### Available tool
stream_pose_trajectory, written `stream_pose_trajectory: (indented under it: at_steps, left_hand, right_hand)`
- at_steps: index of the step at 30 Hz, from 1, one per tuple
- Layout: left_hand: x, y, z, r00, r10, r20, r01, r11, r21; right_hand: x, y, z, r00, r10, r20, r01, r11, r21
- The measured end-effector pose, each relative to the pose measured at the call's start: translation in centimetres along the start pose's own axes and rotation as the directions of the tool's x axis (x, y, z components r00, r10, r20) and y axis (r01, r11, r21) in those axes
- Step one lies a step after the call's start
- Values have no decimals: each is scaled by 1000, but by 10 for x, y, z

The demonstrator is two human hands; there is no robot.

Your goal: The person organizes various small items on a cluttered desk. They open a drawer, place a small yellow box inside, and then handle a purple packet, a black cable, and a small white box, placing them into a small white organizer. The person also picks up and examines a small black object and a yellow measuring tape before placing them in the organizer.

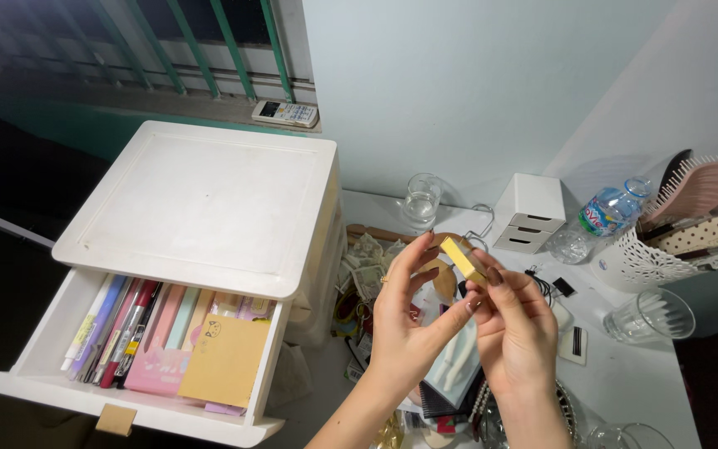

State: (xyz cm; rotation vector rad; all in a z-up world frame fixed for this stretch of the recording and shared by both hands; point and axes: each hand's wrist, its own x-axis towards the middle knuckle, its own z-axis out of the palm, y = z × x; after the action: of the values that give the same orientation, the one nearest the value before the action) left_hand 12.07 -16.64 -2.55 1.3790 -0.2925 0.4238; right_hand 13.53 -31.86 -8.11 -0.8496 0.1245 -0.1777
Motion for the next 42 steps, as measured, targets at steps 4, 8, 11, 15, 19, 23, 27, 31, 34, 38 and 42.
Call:
stream_pose_trajectory:
  at_steps: [4, 8, 11, 15, 19, 23, 27, 31, 34, 38, 42]
  left_hand:
    - [-13, 27, -4, 1000, -22, -7, 23, 988, 155]
    - [-26, 53, -16, 978, 206, 43, -208, 924, 322]
    - [-34, 72, -36, 961, 253, 113, -277, 872, 404]
    - [-43, 98, -71, 943, 268, 196, -331, 800, 500]
    - [-53, 120, -116, 942, 190, 277, -313, 794, 521]
    - [-58, 136, -163, 952, -64, 300, -96, 867, 489]
    - [-62, 142, -205, 924, -249, 291, 120, 910, 397]
    - [-67, 145, -246, 884, -314, 347, 190, 918, 348]
    - [-69, 149, -271, 881, -335, 334, 196, 902, 386]
    - [-66, 153, -295, 917, -286, 279, 151, 895, 421]
    - [-52, 151, -314, 925, -202, 322, 15, 865, 501]
  right_hand:
    - [-27, 6, -4, 970, 164, 181, -210, 939, 273]
    - [-68, -4, 23, 973, 208, 98, -217, 971, 100]
    - [-84, -7, 41, 976, 173, 133, -170, 985, -36]
    - [-98, -8, 51, 972, 137, 192, -135, 991, -25]
    - [-112, -2, 62, 922, 143, 359, -35, 956, -292]
    - [-120, 3, 86, 827, 284, 485, -13, 873, -488]
    - [-134, 19, 111, 810, 285, 513, 102, 793, -600]
    - [-147, 38, 131, 791, 237, 565, 274, 687, -673]
    - [-158, 56, 146, 788, 202, 582, 297, 704, -646]
    - [-172, 81, 159, 823, 87, 561, 291, 783, -550]
    - [-180, 92, 171, 822, -2, 570, 354, 786, -507]
